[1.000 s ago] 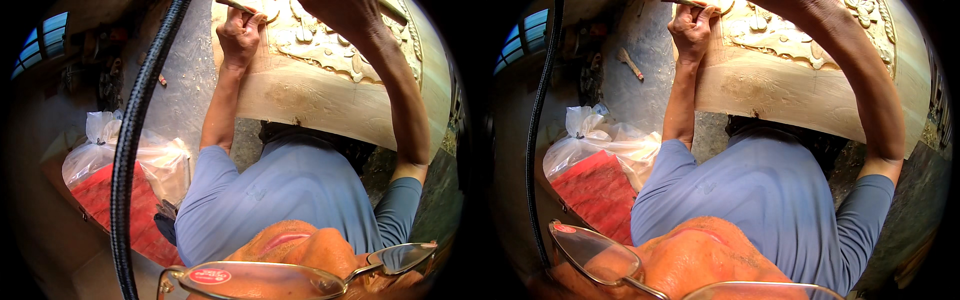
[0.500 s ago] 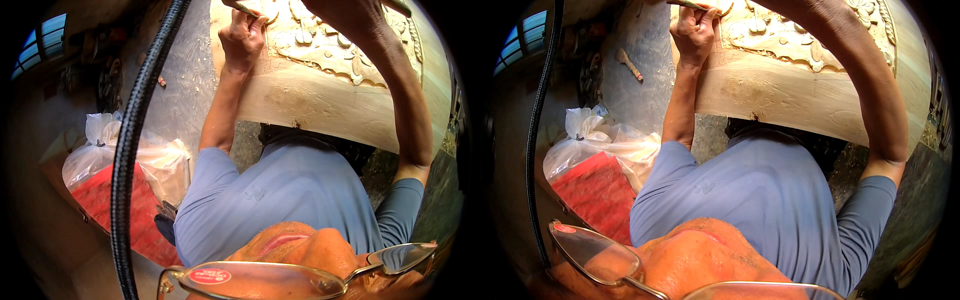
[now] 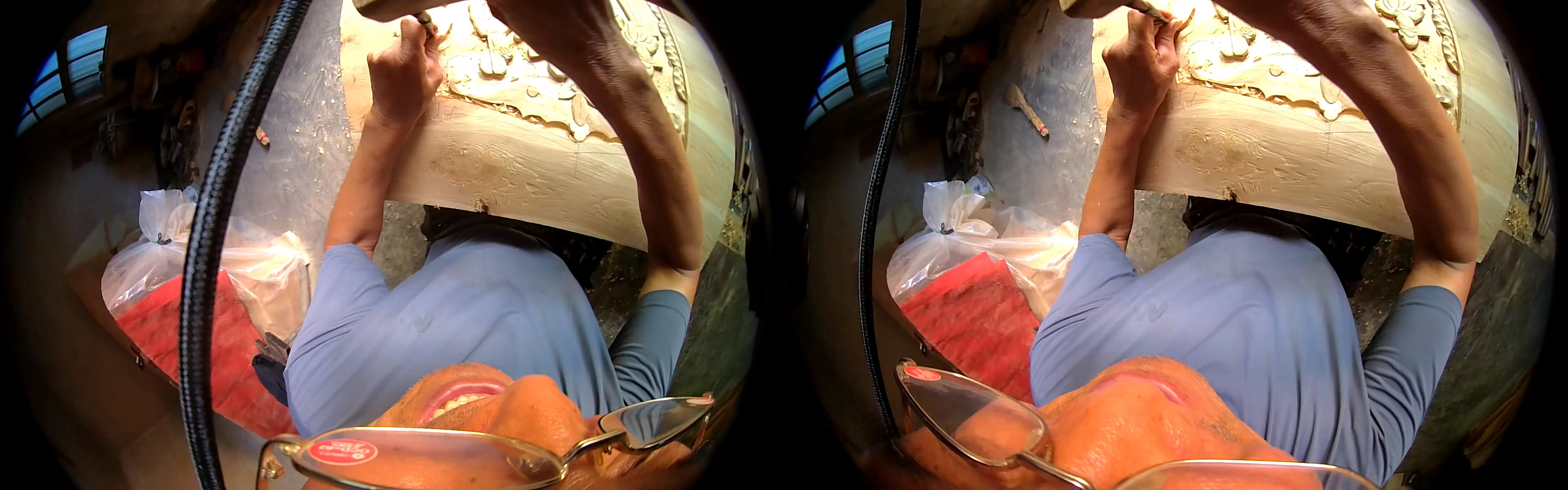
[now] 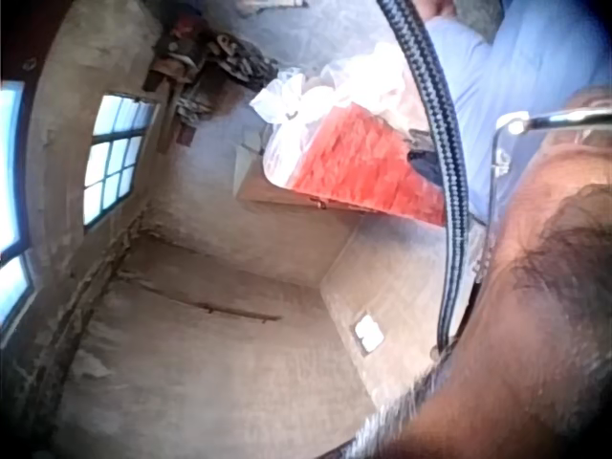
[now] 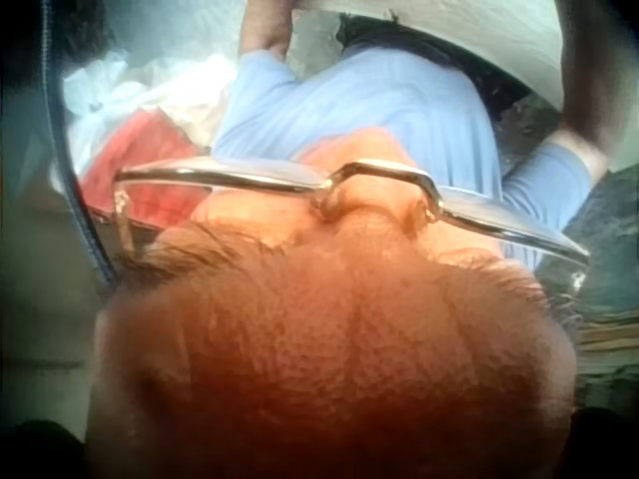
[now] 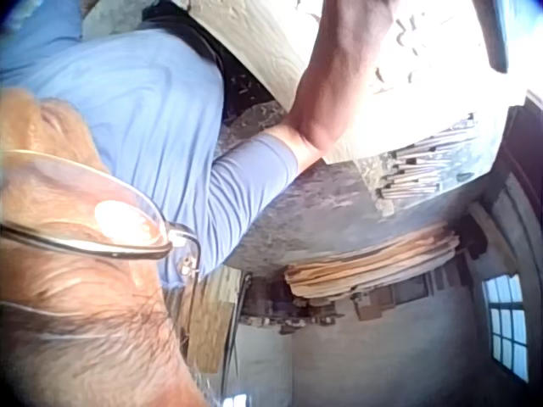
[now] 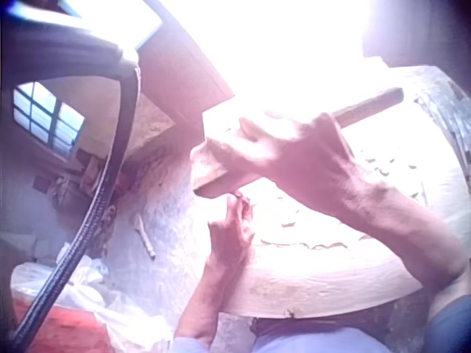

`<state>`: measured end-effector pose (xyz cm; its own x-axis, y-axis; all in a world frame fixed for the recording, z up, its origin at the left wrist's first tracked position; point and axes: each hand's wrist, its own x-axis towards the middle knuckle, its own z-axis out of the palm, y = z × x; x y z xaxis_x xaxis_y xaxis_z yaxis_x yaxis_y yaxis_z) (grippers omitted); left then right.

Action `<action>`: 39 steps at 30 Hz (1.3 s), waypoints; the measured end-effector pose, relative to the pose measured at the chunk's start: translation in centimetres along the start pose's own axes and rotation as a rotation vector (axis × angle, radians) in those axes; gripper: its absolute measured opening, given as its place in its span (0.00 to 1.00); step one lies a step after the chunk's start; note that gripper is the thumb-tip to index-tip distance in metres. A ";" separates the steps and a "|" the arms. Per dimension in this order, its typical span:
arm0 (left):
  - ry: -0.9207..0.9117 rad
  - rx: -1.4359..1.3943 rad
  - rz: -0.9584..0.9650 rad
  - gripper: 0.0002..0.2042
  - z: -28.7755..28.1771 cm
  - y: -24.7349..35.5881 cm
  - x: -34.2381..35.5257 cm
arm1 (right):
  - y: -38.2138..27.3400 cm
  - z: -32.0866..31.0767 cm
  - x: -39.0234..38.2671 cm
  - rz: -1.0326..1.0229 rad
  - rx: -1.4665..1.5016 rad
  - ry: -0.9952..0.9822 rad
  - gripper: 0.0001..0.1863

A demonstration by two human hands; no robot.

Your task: The person carves detailed designs into a wooden plank using a chisel and a wooden mallet, occasionally moving the board to access different sections.

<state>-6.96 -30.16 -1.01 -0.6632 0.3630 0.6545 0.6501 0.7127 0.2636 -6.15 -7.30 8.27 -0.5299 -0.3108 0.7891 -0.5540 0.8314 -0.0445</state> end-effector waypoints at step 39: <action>0.066 -0.035 -0.016 0.10 0.4 0.6 -0.2 | 0.3 0.9 0.1 0.067 0.056 0.008 0.30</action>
<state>-6.63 -29.56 -1.26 -0.6482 0.3106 0.6952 0.6533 0.6960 0.2981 -6.98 -7.49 7.80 -0.5620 -0.2513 0.7880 -0.5524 0.8231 -0.1315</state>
